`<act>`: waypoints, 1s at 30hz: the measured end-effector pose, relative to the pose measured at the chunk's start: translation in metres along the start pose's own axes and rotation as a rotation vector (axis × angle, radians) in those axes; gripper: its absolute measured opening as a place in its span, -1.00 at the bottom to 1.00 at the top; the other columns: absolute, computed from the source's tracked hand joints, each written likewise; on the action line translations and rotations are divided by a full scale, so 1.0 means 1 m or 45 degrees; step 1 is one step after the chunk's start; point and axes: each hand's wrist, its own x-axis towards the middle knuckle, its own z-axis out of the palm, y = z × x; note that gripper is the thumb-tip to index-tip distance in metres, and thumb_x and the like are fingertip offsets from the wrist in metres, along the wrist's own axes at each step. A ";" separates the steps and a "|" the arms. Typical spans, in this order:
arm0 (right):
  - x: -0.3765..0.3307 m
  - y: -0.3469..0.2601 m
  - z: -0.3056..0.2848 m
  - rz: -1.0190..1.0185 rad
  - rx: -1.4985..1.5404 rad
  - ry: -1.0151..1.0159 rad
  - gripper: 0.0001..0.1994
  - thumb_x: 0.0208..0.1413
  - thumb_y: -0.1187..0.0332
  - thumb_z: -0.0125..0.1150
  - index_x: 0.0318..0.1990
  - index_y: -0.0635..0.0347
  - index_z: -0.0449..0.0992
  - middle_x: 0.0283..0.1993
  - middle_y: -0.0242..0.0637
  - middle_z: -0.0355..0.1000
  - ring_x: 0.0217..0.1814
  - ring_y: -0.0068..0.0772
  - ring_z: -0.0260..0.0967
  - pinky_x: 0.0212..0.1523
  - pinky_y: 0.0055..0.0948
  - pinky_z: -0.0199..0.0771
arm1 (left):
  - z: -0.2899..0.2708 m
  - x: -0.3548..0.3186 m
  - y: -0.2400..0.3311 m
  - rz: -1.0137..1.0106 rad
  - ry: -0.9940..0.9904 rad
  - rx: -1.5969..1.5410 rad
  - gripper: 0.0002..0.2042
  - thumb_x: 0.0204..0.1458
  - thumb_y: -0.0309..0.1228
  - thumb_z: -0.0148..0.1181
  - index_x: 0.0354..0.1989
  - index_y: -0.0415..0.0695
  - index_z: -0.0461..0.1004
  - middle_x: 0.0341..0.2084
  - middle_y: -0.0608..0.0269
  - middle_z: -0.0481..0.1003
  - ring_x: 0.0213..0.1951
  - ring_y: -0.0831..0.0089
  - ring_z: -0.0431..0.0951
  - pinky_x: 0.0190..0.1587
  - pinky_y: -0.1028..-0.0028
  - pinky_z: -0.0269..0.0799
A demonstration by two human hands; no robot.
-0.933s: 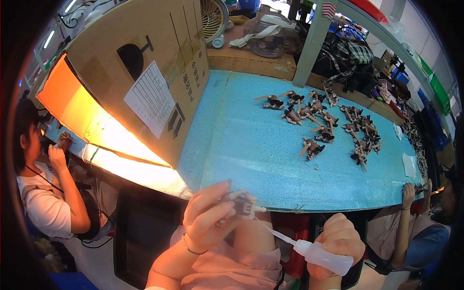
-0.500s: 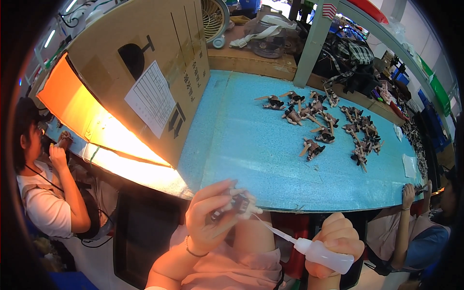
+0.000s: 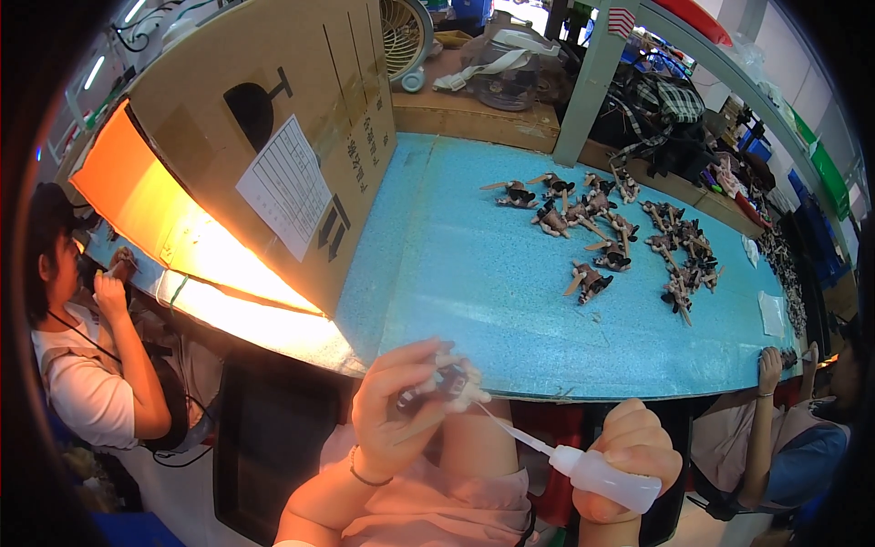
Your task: The person applies glue from a bottle to small plastic toy figurines and assembles them by hand at a factory workbench.
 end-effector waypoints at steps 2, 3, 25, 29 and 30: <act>0.006 -0.001 -0.002 -0.020 0.008 -0.053 -0.51 -0.07 -0.16 0.17 -0.39 0.11 0.26 -0.58 -0.44 0.19 -0.59 -0.55 0.11 -0.54 -0.55 0.05 | 0.000 -0.001 0.000 -0.045 0.002 -0.051 -0.55 -0.16 -0.70 0.22 -0.07 -0.20 0.21 0.01 -0.10 0.24 0.02 0.06 0.38 -0.01 0.26 0.44; 0.009 -0.001 -0.003 -0.038 0.017 -0.107 -0.51 -0.07 -0.17 0.16 -0.38 0.11 0.26 -0.58 -0.44 0.18 -0.59 -0.55 0.10 -0.54 -0.56 0.04 | 0.000 -0.002 -0.001 -0.045 0.002 -0.053 -0.55 -0.16 -0.70 0.22 -0.07 -0.20 0.21 0.01 -0.10 0.24 0.02 0.06 0.38 -0.01 0.26 0.44; 0.003 0.002 0.005 -0.025 -0.098 0.147 -0.47 -0.10 -0.22 0.14 -0.35 0.10 0.24 -0.54 -0.46 0.13 -0.58 -0.56 0.05 -0.53 -0.55 0.01 | -0.001 -0.003 0.001 -0.035 -0.021 -0.060 -0.56 -0.16 -0.70 0.22 -0.08 -0.18 0.22 0.00 -0.10 0.27 0.02 0.08 0.40 0.02 0.26 0.41; 0.007 0.005 0.006 -0.061 -0.037 0.085 -0.46 -0.10 -0.23 0.13 -0.36 0.09 0.24 -0.55 -0.46 0.12 -0.58 -0.56 0.05 -0.53 -0.54 0.01 | -0.001 -0.004 0.001 -0.031 -0.024 -0.054 -0.57 -0.15 -0.71 0.20 -0.08 -0.18 0.23 0.00 -0.10 0.27 0.02 0.09 0.39 0.02 0.27 0.41; 0.008 0.005 0.006 -0.087 -0.033 0.036 -0.46 -0.09 -0.24 0.11 -0.36 0.09 0.24 -0.55 -0.46 0.12 -0.58 -0.56 0.04 -0.53 -0.53 0.01 | -0.001 -0.003 0.002 -0.031 -0.022 -0.052 -0.57 -0.15 -0.71 0.20 -0.08 -0.18 0.23 0.00 -0.10 0.27 0.02 0.09 0.39 0.02 0.27 0.41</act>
